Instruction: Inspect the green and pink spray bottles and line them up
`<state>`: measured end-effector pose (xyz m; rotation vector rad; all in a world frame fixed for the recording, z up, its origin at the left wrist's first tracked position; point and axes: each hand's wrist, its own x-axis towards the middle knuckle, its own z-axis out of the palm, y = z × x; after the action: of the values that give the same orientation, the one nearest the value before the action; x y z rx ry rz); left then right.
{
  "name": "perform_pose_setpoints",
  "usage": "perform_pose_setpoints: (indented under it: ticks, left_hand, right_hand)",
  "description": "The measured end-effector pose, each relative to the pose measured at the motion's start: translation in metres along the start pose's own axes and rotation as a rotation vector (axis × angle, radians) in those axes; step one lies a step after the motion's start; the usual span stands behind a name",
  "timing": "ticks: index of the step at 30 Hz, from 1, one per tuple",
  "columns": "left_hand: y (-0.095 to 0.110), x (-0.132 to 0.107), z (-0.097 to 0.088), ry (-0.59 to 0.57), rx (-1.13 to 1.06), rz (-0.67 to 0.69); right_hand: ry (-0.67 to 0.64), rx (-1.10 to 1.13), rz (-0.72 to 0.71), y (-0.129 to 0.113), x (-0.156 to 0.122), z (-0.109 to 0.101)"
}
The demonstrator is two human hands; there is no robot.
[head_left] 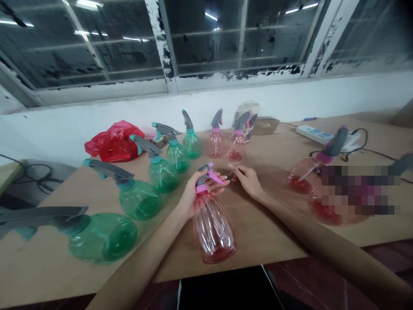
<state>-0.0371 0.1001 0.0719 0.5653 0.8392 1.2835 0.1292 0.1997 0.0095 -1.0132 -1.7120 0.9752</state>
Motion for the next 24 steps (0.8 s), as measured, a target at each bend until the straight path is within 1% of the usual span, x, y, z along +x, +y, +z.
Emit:
perform_pose_setpoints:
  ticks: [5,10,15,19,24]
  left_hand:
    - [-0.002,0.001,-0.001,0.036,-0.012,-0.022]
    - [-0.002,0.003,-0.001,0.061,0.007,-0.026]
    - [-0.003,0.005,-0.003,0.05,0.018,-0.041]
    - [-0.003,0.002,-0.002,0.038,0.019,-0.047]
    - [-0.001,-0.002,0.003,0.036,0.045,-0.009]
  right_hand:
    - [0.045,-0.044,-0.005,0.01,0.004,-0.007]
    - [0.032,-0.058,-0.017,0.008,0.004,-0.009]
    - [0.044,-0.036,-0.011,0.011,0.007,-0.014]
    - [0.062,-0.007,0.003,0.014,0.01,-0.017]
    - [0.078,0.015,0.023,0.013,0.011,-0.019]
